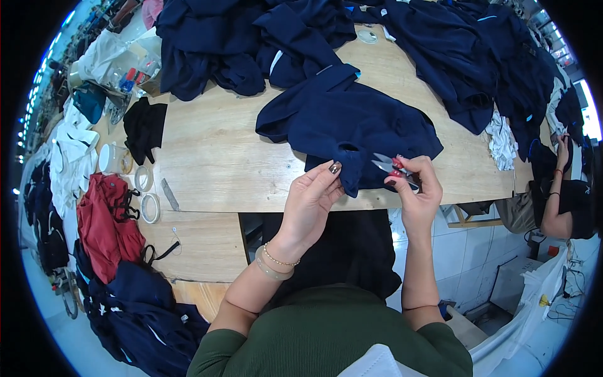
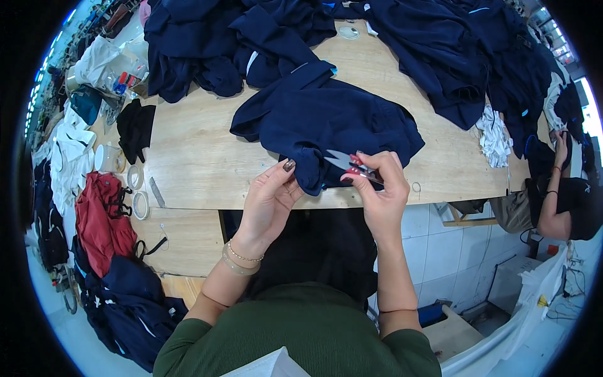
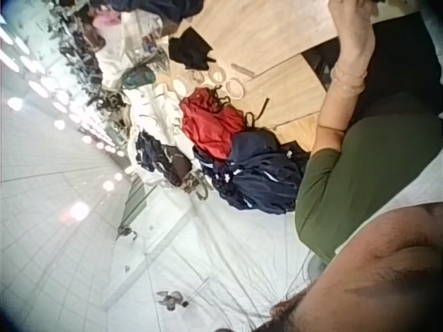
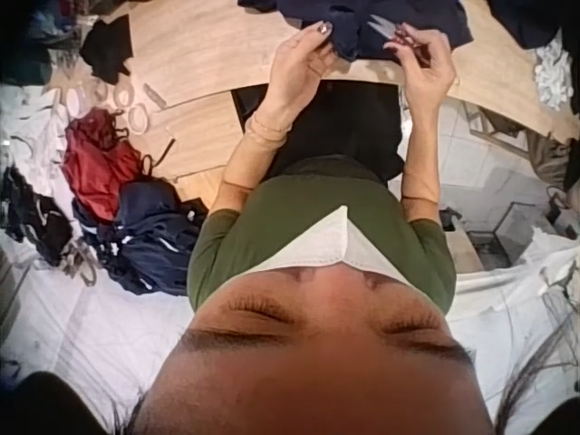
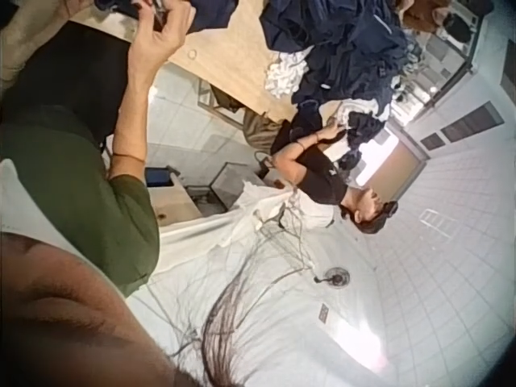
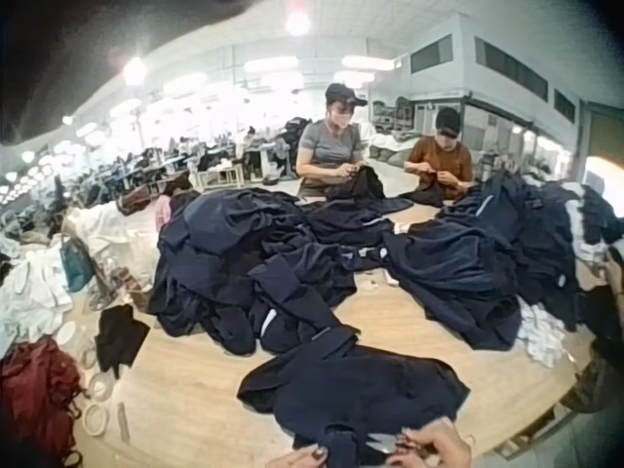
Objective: Trimming loose threads from navy blue garments using thread nippers at a factory workbench.
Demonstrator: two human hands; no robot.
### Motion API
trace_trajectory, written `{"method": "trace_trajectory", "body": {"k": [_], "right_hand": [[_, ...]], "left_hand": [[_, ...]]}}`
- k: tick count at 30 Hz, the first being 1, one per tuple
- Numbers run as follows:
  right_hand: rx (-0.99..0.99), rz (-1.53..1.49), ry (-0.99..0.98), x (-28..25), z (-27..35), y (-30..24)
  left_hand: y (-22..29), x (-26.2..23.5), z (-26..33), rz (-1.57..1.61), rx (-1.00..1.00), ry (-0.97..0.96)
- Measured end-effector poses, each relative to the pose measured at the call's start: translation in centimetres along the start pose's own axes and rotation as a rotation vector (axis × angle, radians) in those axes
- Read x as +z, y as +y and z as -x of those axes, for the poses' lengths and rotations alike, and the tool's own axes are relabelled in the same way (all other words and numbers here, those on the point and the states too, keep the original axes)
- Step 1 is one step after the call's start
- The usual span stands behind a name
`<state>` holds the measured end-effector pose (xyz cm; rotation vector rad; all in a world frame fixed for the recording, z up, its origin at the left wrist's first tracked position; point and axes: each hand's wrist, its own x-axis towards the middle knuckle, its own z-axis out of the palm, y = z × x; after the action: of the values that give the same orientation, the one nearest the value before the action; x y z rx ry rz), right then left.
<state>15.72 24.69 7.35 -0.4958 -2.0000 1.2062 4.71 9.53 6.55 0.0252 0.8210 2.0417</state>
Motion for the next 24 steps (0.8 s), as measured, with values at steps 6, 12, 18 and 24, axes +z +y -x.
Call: {"method": "trace_trajectory", "body": {"k": [6,12,18,24], "right_hand": [[-0.1,0.123,-0.05,0.8,-0.6,-1.0],[-0.122,0.175,-0.07,0.8,-1.0,-1.4],[-0.141,0.229,-0.132,0.3,-1.3,-1.6],[-0.142,0.28,-0.144,0.1,-1.4,-1.3]], "left_hand": [[-0.1,0.2,0.1,-0.01,-0.02,-0.005],[-0.3,0.5,0.3,-0.026,0.004,0.004],[-0.4,0.2,0.2,-0.068,0.053,0.009],[-0.6,0.3,0.2,-0.086,0.052,0.024]]}}
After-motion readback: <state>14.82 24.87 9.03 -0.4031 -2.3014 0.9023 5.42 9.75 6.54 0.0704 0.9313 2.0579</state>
